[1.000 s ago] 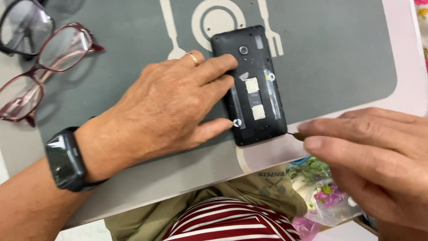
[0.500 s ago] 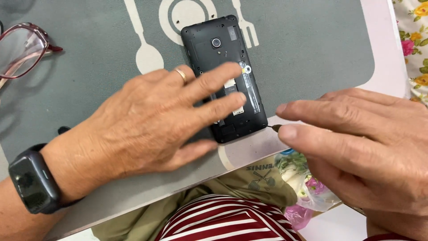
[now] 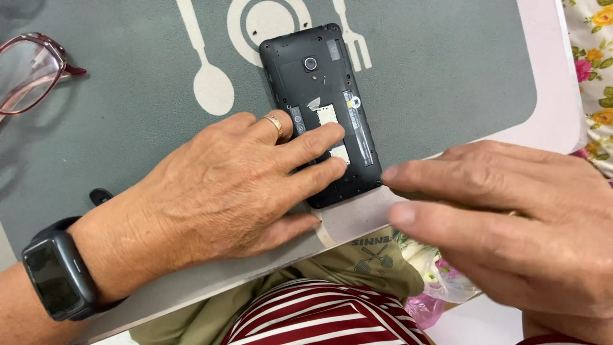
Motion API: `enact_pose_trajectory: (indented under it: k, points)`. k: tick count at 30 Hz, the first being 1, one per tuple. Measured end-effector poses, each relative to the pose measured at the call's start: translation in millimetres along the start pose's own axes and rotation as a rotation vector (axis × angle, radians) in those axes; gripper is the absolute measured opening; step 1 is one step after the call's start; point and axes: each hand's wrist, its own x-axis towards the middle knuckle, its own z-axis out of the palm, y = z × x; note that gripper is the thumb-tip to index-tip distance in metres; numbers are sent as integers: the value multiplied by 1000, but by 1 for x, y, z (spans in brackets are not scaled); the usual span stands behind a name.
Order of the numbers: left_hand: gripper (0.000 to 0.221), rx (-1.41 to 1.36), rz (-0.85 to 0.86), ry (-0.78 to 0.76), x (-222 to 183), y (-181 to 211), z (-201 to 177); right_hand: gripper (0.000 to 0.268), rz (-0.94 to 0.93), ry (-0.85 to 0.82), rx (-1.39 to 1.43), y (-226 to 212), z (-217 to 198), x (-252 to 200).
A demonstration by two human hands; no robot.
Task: Using a precision screwdriver to remove small screws from the internal frame of a mobile phone during disassembly.
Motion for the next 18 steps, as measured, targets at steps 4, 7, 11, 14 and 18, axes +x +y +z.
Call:
enact_pose_trajectory:
  k: [4, 7, 11, 14, 18]
  points:
    - [67, 5, -9, 0, 0, 1, 1, 29, 9, 4, -13, -2, 0, 2]
    - [62, -18, -20, 10, -1, 0, 2, 27, 16, 11, -30, -4, 1, 6]
    - [59, -21, -25, 9, -3, 0, 2, 25, 30, 25, -55, -8, 3, 11]
    - [58, -36, -27, 5, -2, 1, 3, 23, 43, 36, -75, -12, 3, 13]
    - [63, -13, -26, 29, -5, 1, 7, 21, 56, 52, -105, -16, 4, 17]
